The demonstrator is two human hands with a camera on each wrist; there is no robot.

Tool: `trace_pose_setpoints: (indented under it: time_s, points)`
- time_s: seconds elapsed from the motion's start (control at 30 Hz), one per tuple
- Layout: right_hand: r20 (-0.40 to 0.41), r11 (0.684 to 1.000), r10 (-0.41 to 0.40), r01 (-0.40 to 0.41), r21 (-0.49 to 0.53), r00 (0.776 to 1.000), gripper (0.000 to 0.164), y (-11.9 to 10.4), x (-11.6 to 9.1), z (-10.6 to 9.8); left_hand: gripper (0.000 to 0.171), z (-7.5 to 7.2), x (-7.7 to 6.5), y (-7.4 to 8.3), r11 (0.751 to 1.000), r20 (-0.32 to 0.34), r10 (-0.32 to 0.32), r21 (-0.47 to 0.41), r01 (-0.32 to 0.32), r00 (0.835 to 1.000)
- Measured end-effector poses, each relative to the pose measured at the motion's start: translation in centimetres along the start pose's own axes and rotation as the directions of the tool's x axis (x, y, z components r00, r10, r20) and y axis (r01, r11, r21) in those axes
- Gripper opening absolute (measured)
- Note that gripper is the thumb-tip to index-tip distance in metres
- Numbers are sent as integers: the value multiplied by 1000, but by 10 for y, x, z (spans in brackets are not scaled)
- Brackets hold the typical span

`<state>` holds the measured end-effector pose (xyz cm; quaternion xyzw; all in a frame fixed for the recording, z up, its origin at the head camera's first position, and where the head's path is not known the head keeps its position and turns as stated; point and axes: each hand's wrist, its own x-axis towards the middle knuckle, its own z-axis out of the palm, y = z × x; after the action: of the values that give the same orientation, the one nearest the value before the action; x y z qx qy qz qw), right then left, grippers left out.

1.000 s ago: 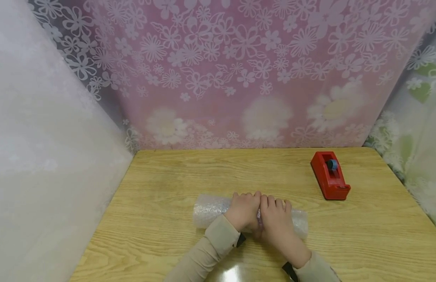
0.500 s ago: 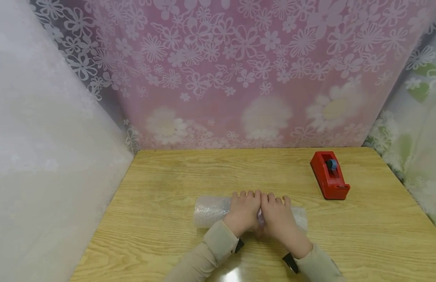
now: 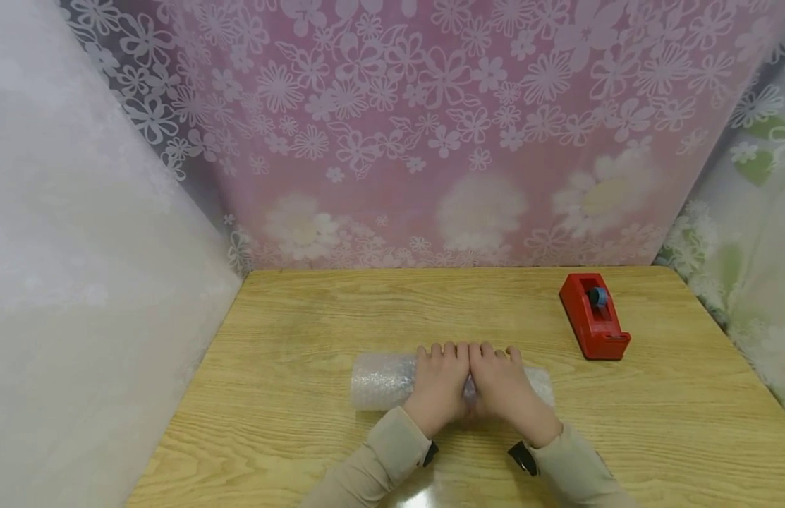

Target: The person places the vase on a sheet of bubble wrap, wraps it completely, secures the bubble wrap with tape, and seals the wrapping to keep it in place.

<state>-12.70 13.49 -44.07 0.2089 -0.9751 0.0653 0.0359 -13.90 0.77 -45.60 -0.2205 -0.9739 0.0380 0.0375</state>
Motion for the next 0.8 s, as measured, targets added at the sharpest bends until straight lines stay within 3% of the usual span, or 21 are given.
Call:
trace_pose_setpoints:
  time_s: [0.23, 0.5, 0.8]
  points:
    - [124, 999, 17, -22, 33, 992, 91, 6, 8, -6, 77, -1, -1, 4, 999, -21, -18, 43, 19, 1000]
    - [282, 987, 27, -71, 146, 959, 90, 16, 25, -11, 79, 0, 2, 5, 997, -77, 1, 78, 5, 997]
    - [372, 967, -10, -86, 241, 928, 89, 26, 36, -11, 89, 1, 6, 5, 999, -41, -8, 36, 10, 999]
